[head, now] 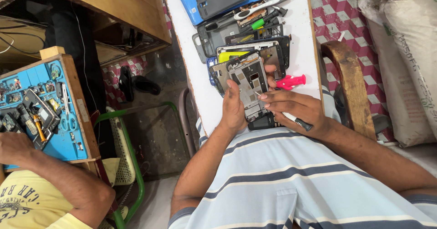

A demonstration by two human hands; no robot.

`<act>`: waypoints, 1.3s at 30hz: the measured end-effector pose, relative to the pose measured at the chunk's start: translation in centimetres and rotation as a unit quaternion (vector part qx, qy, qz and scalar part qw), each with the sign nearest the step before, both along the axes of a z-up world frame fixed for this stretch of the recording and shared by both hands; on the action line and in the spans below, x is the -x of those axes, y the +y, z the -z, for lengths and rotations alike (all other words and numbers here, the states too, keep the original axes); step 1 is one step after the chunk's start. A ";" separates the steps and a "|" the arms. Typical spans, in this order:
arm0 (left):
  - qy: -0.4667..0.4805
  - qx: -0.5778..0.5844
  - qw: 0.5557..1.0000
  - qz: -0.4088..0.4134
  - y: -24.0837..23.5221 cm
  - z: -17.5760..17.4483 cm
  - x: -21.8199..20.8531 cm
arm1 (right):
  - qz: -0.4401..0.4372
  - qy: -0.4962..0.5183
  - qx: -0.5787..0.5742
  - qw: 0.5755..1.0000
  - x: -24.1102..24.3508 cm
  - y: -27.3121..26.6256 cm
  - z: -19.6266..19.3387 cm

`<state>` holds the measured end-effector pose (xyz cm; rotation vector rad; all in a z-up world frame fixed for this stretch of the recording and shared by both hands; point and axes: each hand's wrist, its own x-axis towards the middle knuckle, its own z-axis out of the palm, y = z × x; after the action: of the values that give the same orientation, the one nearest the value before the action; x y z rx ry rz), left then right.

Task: The person uses a small screwdriver to adjust internal components of a disassembled mobile phone held in the left hand. The workspace is cluttered with multiple phone parts and tools. The person continues to probe and reposition internal pieces without completing reassembly.

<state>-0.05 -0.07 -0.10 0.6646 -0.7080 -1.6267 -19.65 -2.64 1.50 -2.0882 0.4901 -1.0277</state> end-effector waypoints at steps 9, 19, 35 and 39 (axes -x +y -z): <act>0.002 -0.010 1.000 0.001 0.0 0.0 0.0 | 0.012 -0.005 0.003 1.000 0.0 0.1 0.3; 0.000 -0.014 1.000 0.001 0.0 0.0 -0.1 | 0.002 -0.010 -0.004 1.000 0.1 0.0 0.3; 0.016 0.002 1.000 0.022 0.1 -0.4 0.0 | 0.015 -0.024 -0.029 0.999 0.6 -0.5 0.4; 0.007 -0.003 1.000 0.016 0.1 -0.3 0.0 | 0.001 -0.025 -0.024 0.999 0.5 -0.5 0.3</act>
<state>-0.01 0.07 0.20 0.6487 -0.7068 -1.6611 -20.15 -3.17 1.17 -2.0159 0.4877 -1.0562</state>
